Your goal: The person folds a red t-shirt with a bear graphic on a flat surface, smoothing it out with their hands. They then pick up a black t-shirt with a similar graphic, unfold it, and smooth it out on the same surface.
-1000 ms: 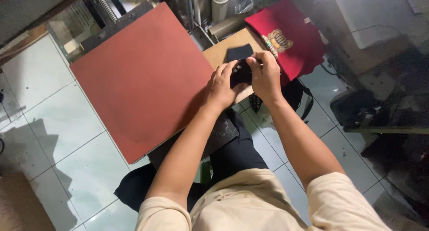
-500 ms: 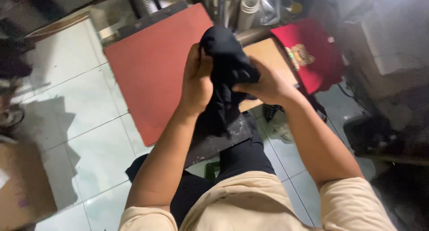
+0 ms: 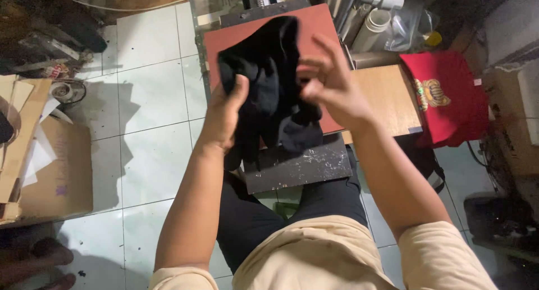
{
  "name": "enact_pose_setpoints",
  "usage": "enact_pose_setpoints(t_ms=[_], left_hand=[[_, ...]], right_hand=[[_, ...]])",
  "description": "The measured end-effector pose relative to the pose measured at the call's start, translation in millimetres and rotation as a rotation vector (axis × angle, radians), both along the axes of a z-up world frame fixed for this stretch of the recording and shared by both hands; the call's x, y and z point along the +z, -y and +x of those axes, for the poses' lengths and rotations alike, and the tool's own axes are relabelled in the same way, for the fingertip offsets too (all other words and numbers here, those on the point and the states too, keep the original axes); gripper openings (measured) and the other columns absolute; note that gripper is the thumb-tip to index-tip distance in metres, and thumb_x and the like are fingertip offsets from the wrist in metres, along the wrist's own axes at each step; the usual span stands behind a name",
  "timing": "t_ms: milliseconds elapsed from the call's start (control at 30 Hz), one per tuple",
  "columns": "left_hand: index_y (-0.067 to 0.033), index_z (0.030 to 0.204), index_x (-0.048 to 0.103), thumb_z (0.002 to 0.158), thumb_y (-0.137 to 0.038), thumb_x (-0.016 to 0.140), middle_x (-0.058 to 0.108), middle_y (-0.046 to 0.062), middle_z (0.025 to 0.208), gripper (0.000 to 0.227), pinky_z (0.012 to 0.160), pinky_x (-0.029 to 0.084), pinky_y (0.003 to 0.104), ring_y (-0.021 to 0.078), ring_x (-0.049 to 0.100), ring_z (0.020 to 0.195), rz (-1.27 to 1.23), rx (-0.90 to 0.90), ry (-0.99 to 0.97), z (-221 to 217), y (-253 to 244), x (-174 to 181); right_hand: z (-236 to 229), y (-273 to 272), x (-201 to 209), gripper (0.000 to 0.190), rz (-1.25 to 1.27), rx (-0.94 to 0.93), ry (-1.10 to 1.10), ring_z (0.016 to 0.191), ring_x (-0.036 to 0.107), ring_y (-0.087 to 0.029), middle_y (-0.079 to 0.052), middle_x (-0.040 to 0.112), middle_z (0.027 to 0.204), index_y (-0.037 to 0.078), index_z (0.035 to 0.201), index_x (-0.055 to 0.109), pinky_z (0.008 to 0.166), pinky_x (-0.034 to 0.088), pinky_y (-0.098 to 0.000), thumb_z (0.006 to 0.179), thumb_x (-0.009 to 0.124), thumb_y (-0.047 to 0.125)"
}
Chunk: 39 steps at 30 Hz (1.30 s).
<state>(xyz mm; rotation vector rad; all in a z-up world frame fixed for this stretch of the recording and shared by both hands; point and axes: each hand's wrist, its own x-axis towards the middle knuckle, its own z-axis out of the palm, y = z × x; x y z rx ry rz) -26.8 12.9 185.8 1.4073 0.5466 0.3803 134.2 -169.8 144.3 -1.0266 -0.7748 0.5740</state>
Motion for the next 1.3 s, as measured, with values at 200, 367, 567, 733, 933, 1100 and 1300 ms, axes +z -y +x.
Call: enact_pose_setpoints(t_ms=[200,367,567,733,933,1100,1300], left_hand=[[-0.0129,0.142,0.056,0.104,-0.048,0.053,0.068,0.017,0.132,0.052,0.105,0.055,0.046,0.0338,0.068,0.121,-0.463,-0.116,0.303,-5,-55,-51],[-0.0119,0.143,0.057,0.104,-0.057,0.046,0.067,0.013,0.135,0.061,0.108,0.051,0.042,0.0278,0.066,0.123,-0.497,-0.184,0.282,-12,-86,-97],[-0.0039,0.136,0.062,0.095,-0.069,0.04,0.066,0.019,0.134,0.08,0.112,0.044,0.043,0.0338,0.061,0.126,-0.176,-0.111,-0.059,-15,-16,24],[-0.011,0.102,0.068,0.087,-0.068,0.067,0.067,0.001,0.08,0.059,0.069,0.055,0.021,0.0136,0.07,0.074,0.084,0.09,-0.189,1,-72,-17],[-0.017,0.112,0.065,0.098,-0.032,0.076,0.071,0.008,0.103,0.023,0.087,0.056,0.038,0.0297,0.073,0.101,0.787,0.21,-0.086,18,-56,-48],[-0.017,0.092,0.068,0.081,-0.051,0.081,0.077,0.004,0.086,0.038,0.079,0.061,0.038,0.0261,0.077,0.09,0.497,-0.136,-0.195,2,38,-42],[-0.0136,0.118,0.056,0.092,-0.03,0.076,0.066,0.005,0.111,0.037,0.092,0.052,0.039,0.0205,0.062,0.104,0.439,0.067,-0.157,15,43,-43]], right_hand=[[-37,-23,-64,0.09,-0.262,0.15,0.003,0.083,0.061,-0.016,-0.009,0.064,0.088,0.001,0.153,0.043,0.075,0.053,-0.0251,0.077,0.092,0.006],[-39,-22,-53,0.111,-0.245,0.292,-0.012,0.129,0.048,-0.026,-0.014,0.055,0.141,0.015,0.16,0.036,0.114,0.033,-0.0563,0.068,0.096,0.031],[-32,-28,-85,0.063,-0.197,0.167,-0.141,0.101,0.068,-0.03,-0.019,0.067,0.107,0.0,0.134,0.058,0.088,0.059,-0.0477,0.076,0.08,-0.012],[-34,-23,-8,0.02,-0.226,-0.194,-0.377,0.052,0.06,-0.019,-0.006,0.053,0.062,0.004,0.09,0.074,0.049,0.053,-0.0304,0.079,0.06,-0.005],[-24,-6,0,0.004,-0.004,-0.411,-0.701,0.067,0.076,-0.029,-0.015,0.067,0.073,0.0,0.092,0.072,0.061,0.064,-0.0411,0.089,0.071,-0.003],[-19,-20,-19,0.009,0.123,-0.198,-0.675,0.079,0.077,-0.03,-0.012,0.067,0.084,0.004,0.106,0.067,0.067,0.068,-0.0479,0.098,0.063,0.002],[-28,-33,-35,0.016,0.174,-0.217,-0.559,0.09,0.078,-0.032,-0.013,0.07,0.091,-0.002,0.111,0.067,0.074,0.069,-0.0507,0.096,0.065,-0.009]])
